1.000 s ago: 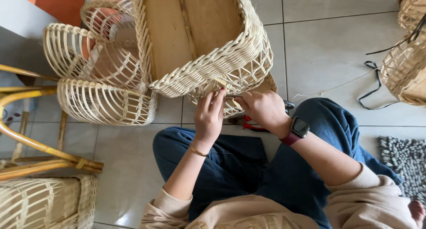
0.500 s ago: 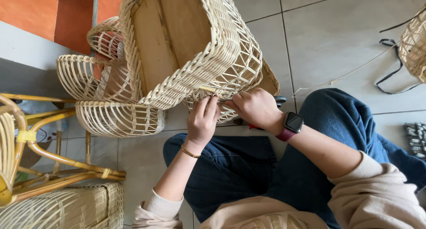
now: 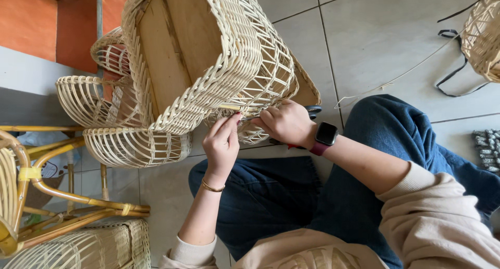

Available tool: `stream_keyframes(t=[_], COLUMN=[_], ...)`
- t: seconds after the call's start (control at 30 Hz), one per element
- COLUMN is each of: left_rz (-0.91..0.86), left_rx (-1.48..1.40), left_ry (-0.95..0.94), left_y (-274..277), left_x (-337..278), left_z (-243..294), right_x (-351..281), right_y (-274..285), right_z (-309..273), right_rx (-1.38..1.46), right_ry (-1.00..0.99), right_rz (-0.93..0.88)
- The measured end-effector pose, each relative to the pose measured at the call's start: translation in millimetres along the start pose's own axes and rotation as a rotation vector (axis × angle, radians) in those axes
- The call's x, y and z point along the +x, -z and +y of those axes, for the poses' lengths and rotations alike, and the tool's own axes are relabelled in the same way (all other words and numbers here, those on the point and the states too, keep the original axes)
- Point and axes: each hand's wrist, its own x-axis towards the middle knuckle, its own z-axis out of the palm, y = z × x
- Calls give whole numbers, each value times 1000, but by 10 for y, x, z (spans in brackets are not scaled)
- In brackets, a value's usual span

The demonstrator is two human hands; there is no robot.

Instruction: The person weaves and trims pieces of a wicker basket while sitting on the floor, using pliers and scissors to cut and tuck lengths of wicker into the basket frame.

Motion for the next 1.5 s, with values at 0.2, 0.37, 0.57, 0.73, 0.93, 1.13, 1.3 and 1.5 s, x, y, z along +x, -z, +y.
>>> stream_keyframes(t=[0.2,0.37,0.57,0.73,0.93,1.13,1.3,1.5], left_rz=[0,-30,115,169,277,235,225,226], left_rx=[-205,-379,-576,-203,-70,-174,-233,-272], left_ry=[128,289,662,414,411,570,444,433], left_y=[25,177,404,97,-288,-308,-320,-448], left_x=[68,-1,-386,-537,-544,-504,-502,-530], left_z=[114,102,169,169,148,103,220,173], right_x=[123,213,-251,-112,46,341,216,218], right_y=[-90,132,651,723,555,687,578,622], right_z=[-146,-191,-169,-508,-585,-774,-707,-638], right_rx=[131,161,148,295,320,317,196,137], right_ry=[91,162,-190,-727,-725,-693,-632,-632], right_rz=[116,101,-98,-376,-497,-568,-551,-595])
